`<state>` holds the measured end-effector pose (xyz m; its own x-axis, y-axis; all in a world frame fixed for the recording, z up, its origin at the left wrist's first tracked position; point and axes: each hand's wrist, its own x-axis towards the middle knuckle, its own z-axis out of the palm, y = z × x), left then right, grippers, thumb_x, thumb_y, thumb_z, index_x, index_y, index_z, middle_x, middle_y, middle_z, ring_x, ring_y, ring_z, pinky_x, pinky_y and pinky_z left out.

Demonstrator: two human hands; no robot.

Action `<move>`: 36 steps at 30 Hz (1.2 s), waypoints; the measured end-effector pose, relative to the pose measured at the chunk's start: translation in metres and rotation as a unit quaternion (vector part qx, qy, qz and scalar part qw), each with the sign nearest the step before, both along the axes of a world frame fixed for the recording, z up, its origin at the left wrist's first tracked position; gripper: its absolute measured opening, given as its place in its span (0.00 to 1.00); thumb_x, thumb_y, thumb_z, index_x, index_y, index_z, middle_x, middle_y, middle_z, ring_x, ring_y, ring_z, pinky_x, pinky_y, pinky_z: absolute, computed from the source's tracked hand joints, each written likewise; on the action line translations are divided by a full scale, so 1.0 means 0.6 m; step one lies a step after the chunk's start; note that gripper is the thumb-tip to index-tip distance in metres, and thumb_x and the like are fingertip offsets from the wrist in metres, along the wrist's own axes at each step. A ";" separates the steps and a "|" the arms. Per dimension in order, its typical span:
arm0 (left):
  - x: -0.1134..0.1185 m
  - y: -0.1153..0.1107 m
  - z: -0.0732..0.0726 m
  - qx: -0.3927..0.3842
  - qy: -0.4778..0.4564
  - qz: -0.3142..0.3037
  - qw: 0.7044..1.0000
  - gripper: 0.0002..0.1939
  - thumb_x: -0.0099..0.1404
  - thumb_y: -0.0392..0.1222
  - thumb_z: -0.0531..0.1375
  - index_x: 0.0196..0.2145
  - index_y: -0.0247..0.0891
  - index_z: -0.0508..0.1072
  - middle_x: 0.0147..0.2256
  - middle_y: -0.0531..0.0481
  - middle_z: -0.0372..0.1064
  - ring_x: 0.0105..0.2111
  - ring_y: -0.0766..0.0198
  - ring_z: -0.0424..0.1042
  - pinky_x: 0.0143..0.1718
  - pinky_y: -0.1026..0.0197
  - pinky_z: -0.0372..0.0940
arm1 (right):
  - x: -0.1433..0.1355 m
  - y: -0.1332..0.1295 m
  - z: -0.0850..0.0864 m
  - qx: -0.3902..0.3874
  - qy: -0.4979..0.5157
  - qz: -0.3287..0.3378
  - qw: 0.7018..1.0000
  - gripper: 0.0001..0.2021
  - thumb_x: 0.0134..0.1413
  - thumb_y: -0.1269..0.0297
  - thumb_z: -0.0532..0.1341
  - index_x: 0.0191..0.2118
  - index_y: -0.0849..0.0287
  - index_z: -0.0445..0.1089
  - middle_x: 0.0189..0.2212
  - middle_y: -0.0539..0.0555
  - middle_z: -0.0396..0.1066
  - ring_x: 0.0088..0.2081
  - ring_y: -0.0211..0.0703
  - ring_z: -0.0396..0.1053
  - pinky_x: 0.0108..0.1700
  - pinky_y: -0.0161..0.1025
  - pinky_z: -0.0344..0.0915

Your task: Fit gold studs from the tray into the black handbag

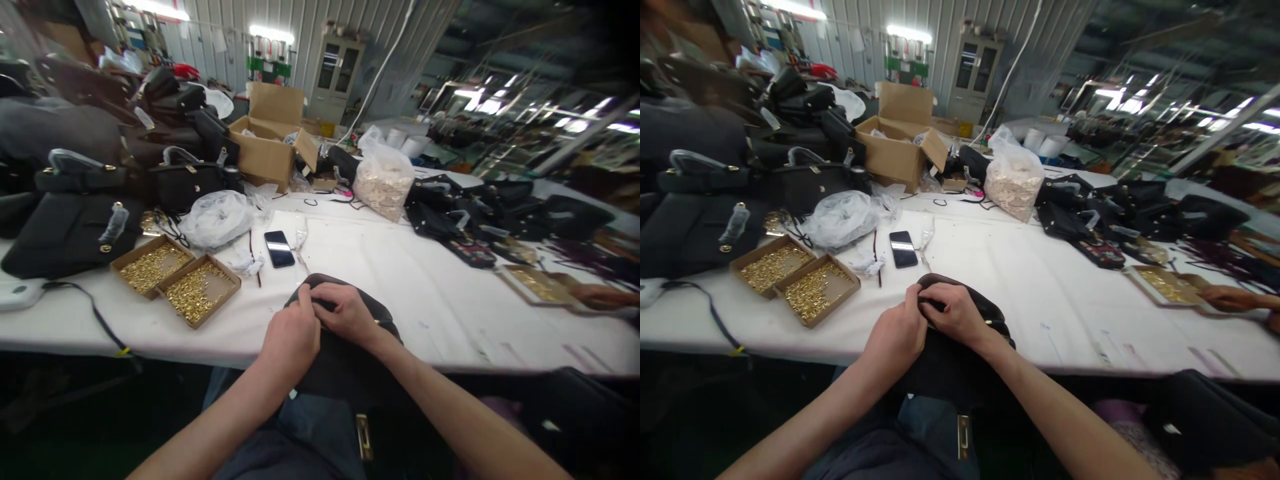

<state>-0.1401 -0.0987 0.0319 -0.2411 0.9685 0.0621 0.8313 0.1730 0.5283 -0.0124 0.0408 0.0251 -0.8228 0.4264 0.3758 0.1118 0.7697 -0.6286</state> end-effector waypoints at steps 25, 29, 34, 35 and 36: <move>-0.050 0.023 0.024 -0.034 -0.076 -0.008 0.997 0.13 0.67 0.31 0.61 0.50 0.31 0.73 0.43 0.35 0.78 0.44 0.45 0.80 0.45 0.52 0.75 | -0.005 -0.039 0.042 0.287 -0.125 -0.002 0.950 0.11 0.73 0.67 0.58 0.42 0.55 0.80 0.36 0.58 0.83 0.35 0.52 0.81 0.34 0.44 0.70; -0.056 0.027 0.025 -0.047 -0.086 -0.036 0.994 0.13 0.68 0.31 0.63 0.50 0.33 0.76 0.45 0.35 0.78 0.46 0.46 0.80 0.50 0.52 0.76 | -0.001 -0.034 0.043 0.274 -0.157 0.006 0.949 0.11 0.73 0.66 0.59 0.41 0.55 0.80 0.37 0.59 0.83 0.36 0.52 0.82 0.35 0.44 0.73; -0.062 0.035 0.031 -0.050 -0.111 -0.061 0.991 0.11 0.67 0.33 0.65 0.47 0.34 0.80 0.43 0.35 0.79 0.45 0.44 0.81 0.50 0.50 0.77 | 0.005 0.030 0.129 0.125 -0.247 0.110 0.955 0.12 0.70 0.58 0.68 0.55 0.47 0.84 0.50 0.56 0.85 0.46 0.53 0.85 0.47 0.44 0.81; -0.062 0.035 0.032 -0.048 -0.117 -0.062 0.990 0.11 0.67 0.33 0.65 0.47 0.34 0.80 0.43 0.34 0.79 0.45 0.43 0.81 0.50 0.50 0.77 | -0.006 0.045 0.156 0.105 -0.244 0.111 0.958 0.12 0.69 0.56 0.70 0.55 0.45 0.84 0.49 0.55 0.86 0.46 0.52 0.85 0.47 0.44 0.81; -0.061 0.035 0.034 -0.048 -0.122 -0.062 0.990 0.11 0.67 0.32 0.64 0.47 0.34 0.80 0.44 0.34 0.79 0.46 0.43 0.81 0.50 0.49 0.77 | -0.024 0.057 0.181 0.098 -0.223 0.093 0.965 0.12 0.68 0.54 0.70 0.53 0.45 0.85 0.47 0.55 0.86 0.44 0.52 0.85 0.45 0.43 0.81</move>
